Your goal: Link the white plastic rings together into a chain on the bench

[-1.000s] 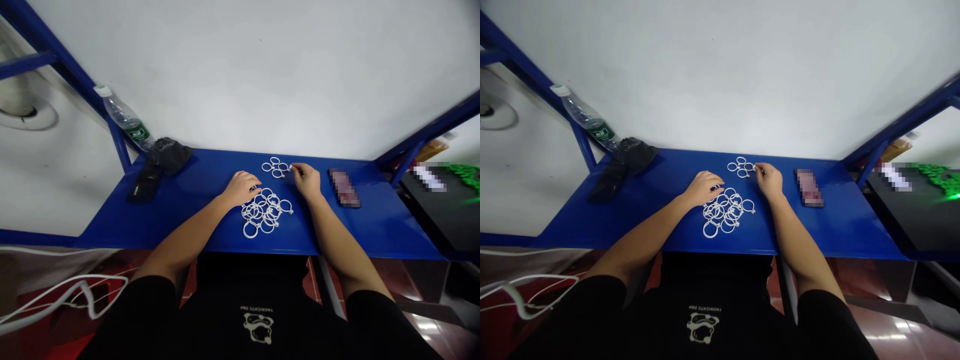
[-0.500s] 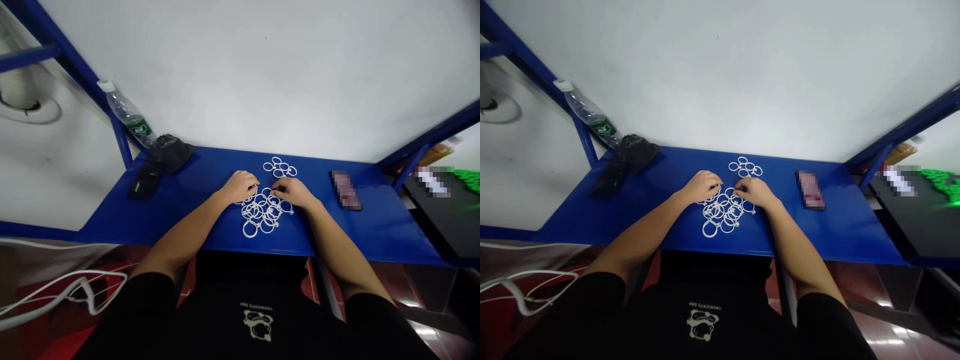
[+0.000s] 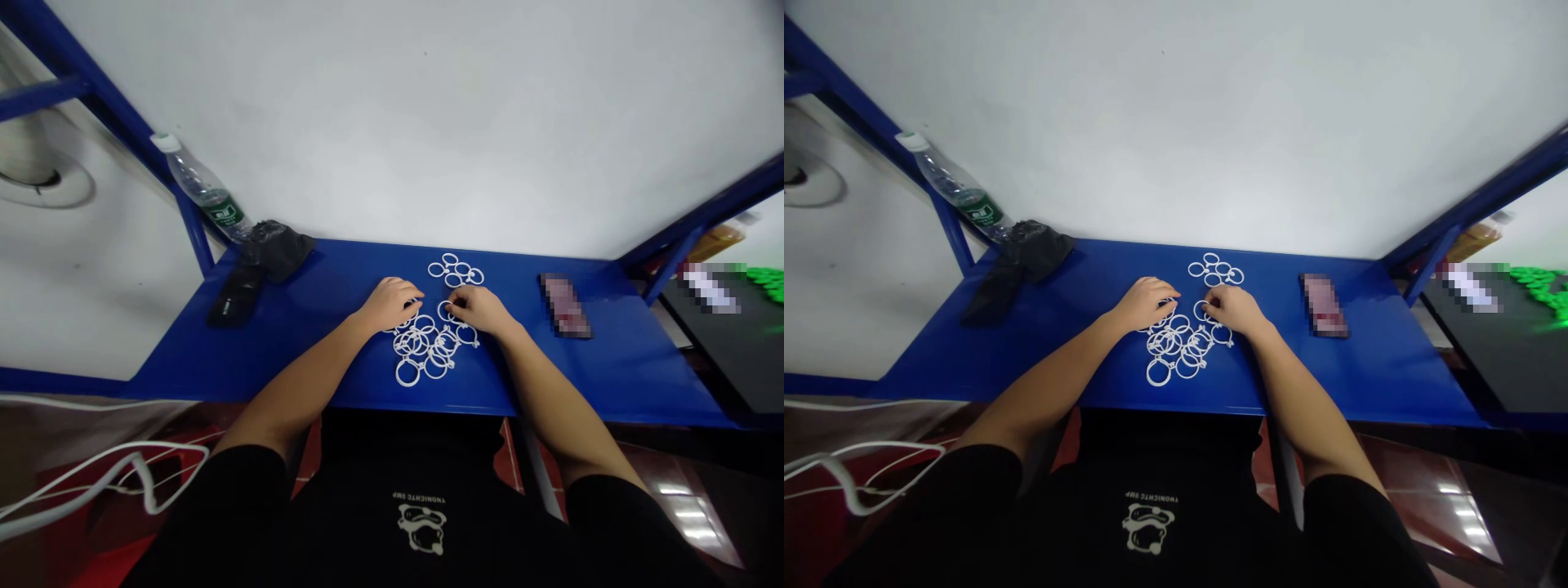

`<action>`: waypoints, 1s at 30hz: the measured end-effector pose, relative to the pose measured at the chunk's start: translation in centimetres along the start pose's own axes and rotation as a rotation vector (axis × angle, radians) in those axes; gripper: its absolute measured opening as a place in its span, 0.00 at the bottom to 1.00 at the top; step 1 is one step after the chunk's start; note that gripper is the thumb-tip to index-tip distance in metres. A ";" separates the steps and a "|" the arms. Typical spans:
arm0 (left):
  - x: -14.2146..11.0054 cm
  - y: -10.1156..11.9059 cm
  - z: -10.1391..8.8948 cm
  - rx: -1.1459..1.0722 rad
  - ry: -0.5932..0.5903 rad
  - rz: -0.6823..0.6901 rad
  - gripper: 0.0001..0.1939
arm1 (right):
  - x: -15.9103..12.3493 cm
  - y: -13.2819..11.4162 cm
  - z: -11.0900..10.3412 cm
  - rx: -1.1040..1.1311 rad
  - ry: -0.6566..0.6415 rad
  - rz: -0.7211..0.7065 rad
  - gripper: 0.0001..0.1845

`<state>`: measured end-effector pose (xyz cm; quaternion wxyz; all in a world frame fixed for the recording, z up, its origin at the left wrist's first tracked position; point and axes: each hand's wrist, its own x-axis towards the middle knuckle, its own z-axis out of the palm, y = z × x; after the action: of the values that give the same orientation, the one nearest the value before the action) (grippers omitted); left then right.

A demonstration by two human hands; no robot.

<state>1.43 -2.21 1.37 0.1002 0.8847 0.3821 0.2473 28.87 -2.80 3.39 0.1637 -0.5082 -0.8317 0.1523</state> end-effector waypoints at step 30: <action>0.2 1.1 0.3 -0.114 0.160 -0.060 0.12 | -0.6 -2.4 1.5 0.239 0.401 -0.300 0.08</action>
<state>2.39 -2.85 1.58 0.1268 0.8431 0.4006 0.3356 26.56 -4.52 3.03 0.4046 -0.3766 -0.8247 0.1196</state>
